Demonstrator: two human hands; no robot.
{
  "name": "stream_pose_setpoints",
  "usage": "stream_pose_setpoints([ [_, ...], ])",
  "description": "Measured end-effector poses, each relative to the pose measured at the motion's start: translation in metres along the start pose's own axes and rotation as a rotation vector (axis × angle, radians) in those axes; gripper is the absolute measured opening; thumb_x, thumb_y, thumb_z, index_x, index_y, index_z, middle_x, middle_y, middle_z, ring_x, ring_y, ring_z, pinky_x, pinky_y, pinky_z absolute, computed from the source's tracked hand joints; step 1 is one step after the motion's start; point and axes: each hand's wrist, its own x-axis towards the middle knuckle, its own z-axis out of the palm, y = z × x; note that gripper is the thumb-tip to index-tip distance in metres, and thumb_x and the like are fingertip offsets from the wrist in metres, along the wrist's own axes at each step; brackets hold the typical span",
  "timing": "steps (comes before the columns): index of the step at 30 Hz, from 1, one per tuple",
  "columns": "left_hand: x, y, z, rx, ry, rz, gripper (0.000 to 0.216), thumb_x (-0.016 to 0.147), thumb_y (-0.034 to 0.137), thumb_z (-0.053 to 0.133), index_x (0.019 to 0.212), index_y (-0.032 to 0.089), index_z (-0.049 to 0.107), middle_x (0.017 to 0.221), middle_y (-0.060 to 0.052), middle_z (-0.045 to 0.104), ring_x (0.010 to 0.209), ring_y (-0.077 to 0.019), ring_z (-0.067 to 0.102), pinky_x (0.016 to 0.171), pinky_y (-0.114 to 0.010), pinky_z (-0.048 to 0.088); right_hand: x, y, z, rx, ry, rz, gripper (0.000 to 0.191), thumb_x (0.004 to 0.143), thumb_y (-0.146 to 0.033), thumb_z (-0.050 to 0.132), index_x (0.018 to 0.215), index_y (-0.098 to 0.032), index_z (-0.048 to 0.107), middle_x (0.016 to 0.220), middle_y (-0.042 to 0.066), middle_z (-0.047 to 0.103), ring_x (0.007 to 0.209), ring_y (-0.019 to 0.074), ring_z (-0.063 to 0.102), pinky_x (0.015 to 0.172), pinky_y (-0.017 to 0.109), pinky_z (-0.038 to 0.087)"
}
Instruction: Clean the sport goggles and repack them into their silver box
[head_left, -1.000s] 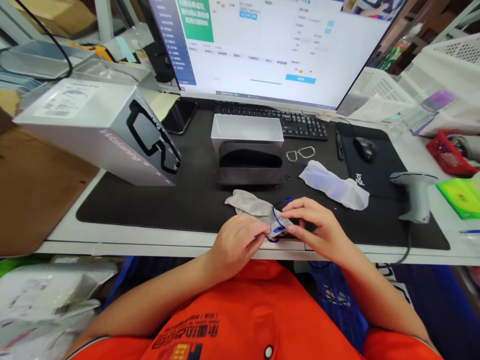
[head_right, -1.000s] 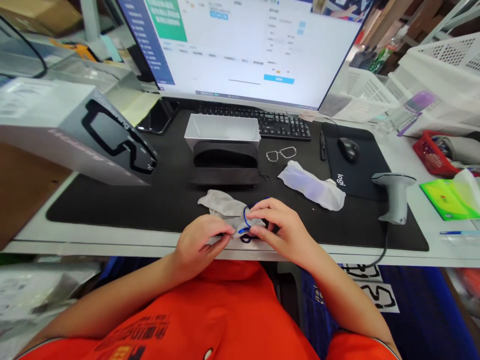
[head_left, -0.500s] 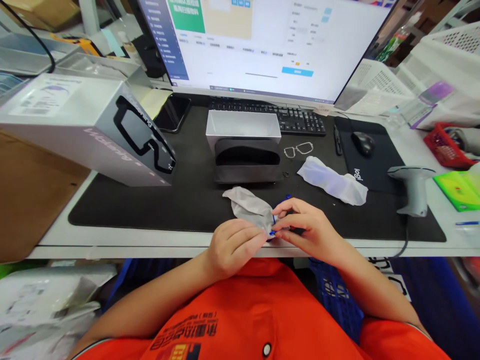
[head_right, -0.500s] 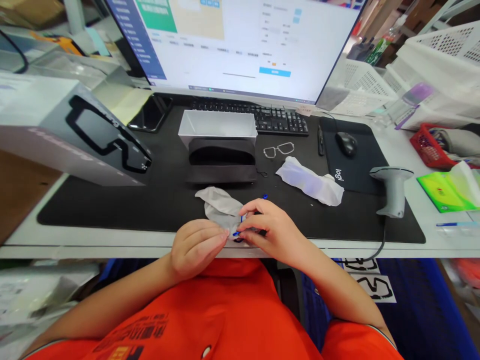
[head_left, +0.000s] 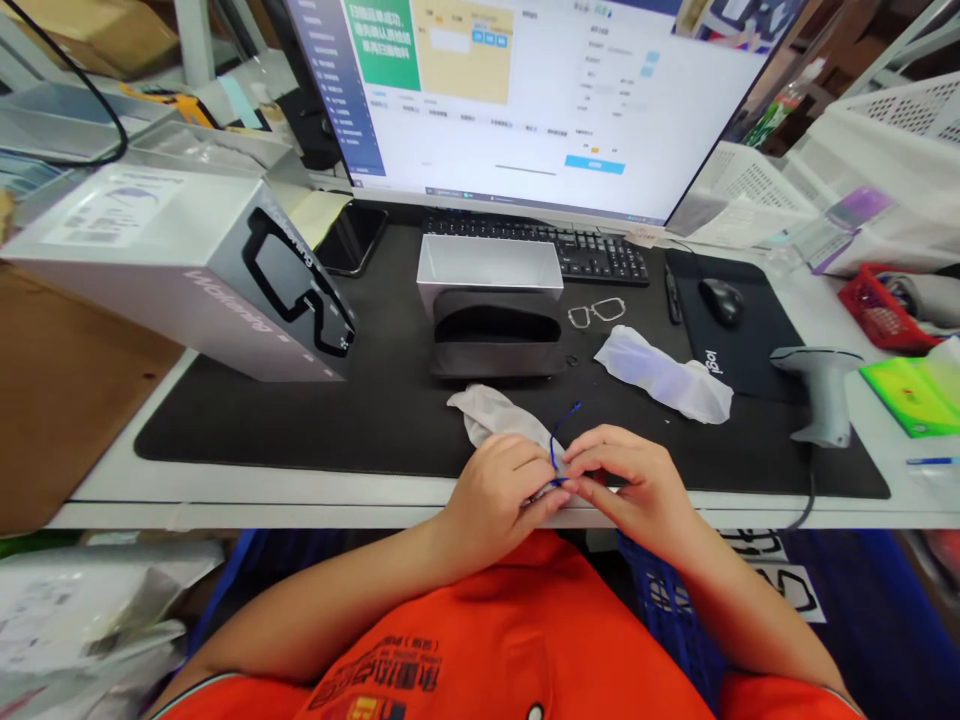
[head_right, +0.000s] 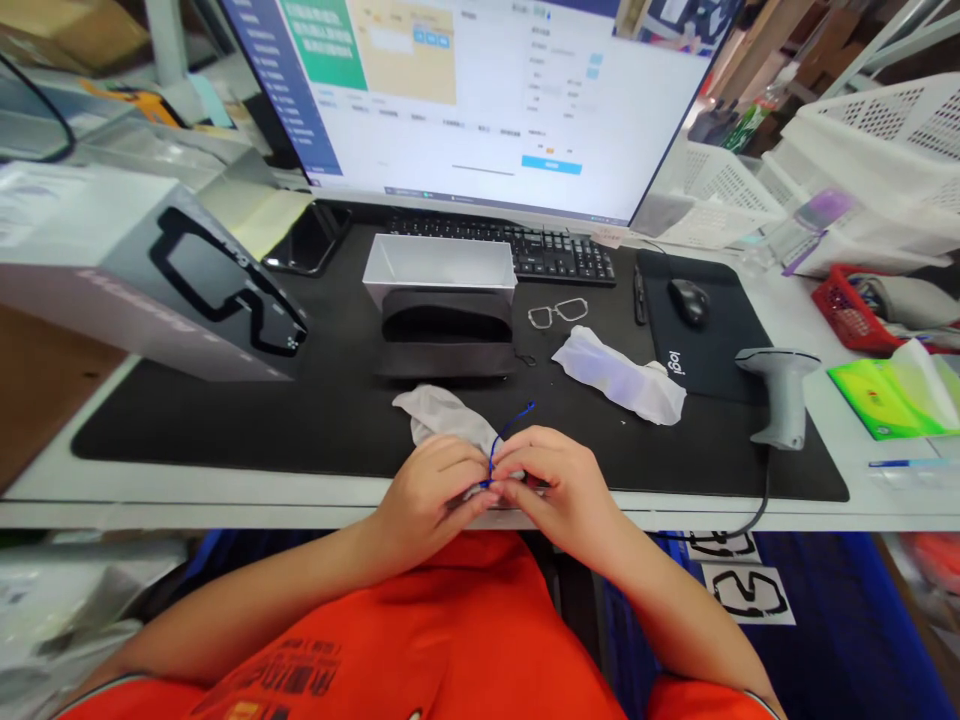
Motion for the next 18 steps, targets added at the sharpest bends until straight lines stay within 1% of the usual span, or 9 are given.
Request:
stream_pose_setpoints([
  [2, 0.001, -0.002, 0.002, 0.053, -0.044, -0.007, 0.023, 0.102, 0.032, 0.053, 0.087, 0.018, 0.063, 0.089, -0.003, 0.069, 0.084, -0.0185, 0.061, 0.076, -0.033, 0.044, -0.006, 0.001, -0.005, -0.1, 0.044, 0.011, 0.008, 0.088, -0.014, 0.072, 0.087, -0.022, 0.072, 0.093, 0.003, 0.074, 0.086, 0.014, 0.069, 0.075, 0.024, 0.056],
  [4, 0.0, -0.004, 0.002, 0.118, -0.08, -0.013, 0.026, 0.102, 0.033, 0.052, 0.083, 0.018, 0.062, 0.083, -0.002, 0.067, 0.078, -0.0181, 0.06, 0.071, -0.033, 0.043, -0.013, 0.005, -0.01, -0.211, 0.104, 0.035, 0.008, 0.089, -0.015, 0.07, 0.087, -0.022, 0.071, 0.092, 0.003, 0.074, 0.087, 0.0153, 0.069, 0.078, 0.027, 0.056],
  [8, 0.001, -0.006, 0.003, 0.219, -0.156, -0.046, 0.025, 0.101, 0.03, 0.051, 0.082, 0.018, 0.061, 0.081, -0.002, 0.066, 0.076, -0.019, 0.06, 0.069, -0.033, 0.043, -0.024, 0.02, -0.014, -0.344, 0.191, 0.085, 0.007, 0.089, -0.015, 0.069, 0.087, -0.022, 0.07, 0.092, 0.003, 0.074, 0.086, 0.0161, 0.07, 0.077, 0.028, 0.056],
  [11, 0.006, -0.004, 0.006, 0.254, -0.19, -0.132, 0.023, 0.101, 0.028, 0.051, 0.083, 0.018, 0.061, 0.082, -0.003, 0.065, 0.076, -0.0198, 0.06, 0.069, -0.033, 0.045, -0.023, 0.034, -0.01, -0.456, 0.228, 0.106, 0.008, 0.091, -0.018, 0.067, 0.086, -0.022, 0.071, 0.093, 0.003, 0.075, 0.087, 0.0179, 0.07, 0.078, 0.031, 0.056],
  [14, 0.014, 0.0, 0.005, 0.239, -0.154, -0.218, 0.021, 0.1, 0.032, 0.052, 0.088, 0.017, 0.061, 0.087, -0.006, 0.065, 0.082, -0.022, 0.06, 0.072, -0.035, 0.049, -0.013, 0.05, -0.005, -0.545, 0.197, 0.152, 0.011, 0.092, -0.02, 0.065, 0.085, -0.022, 0.074, 0.096, 0.004, 0.075, 0.089, 0.02, 0.07, 0.078, 0.033, 0.055],
  [16, 0.022, 0.0, 0.001, 0.24, -0.135, -0.214, 0.02, 0.101, 0.032, 0.05, 0.094, 0.016, 0.061, 0.091, -0.007, 0.065, 0.086, -0.0234, 0.061, 0.075, -0.037, 0.051, -0.004, 0.06, -0.005, -0.562, 0.137, 0.176, 0.012, 0.092, -0.021, 0.066, 0.086, -0.022, 0.076, 0.097, 0.004, 0.076, 0.09, 0.0202, 0.071, 0.079, 0.033, 0.055],
  [18, 0.032, -0.002, -0.004, 0.272, -0.143, -0.172, 0.022, 0.102, 0.028, 0.046, 0.096, 0.015, 0.062, 0.094, -0.008, 0.065, 0.088, -0.0239, 0.06, 0.078, -0.038, 0.051, 0.005, 0.068, -0.006, -0.571, 0.077, 0.19, 0.011, 0.092, -0.021, 0.068, 0.086, -0.023, 0.077, 0.097, 0.003, 0.076, 0.09, 0.0198, 0.071, 0.077, 0.032, 0.054],
])
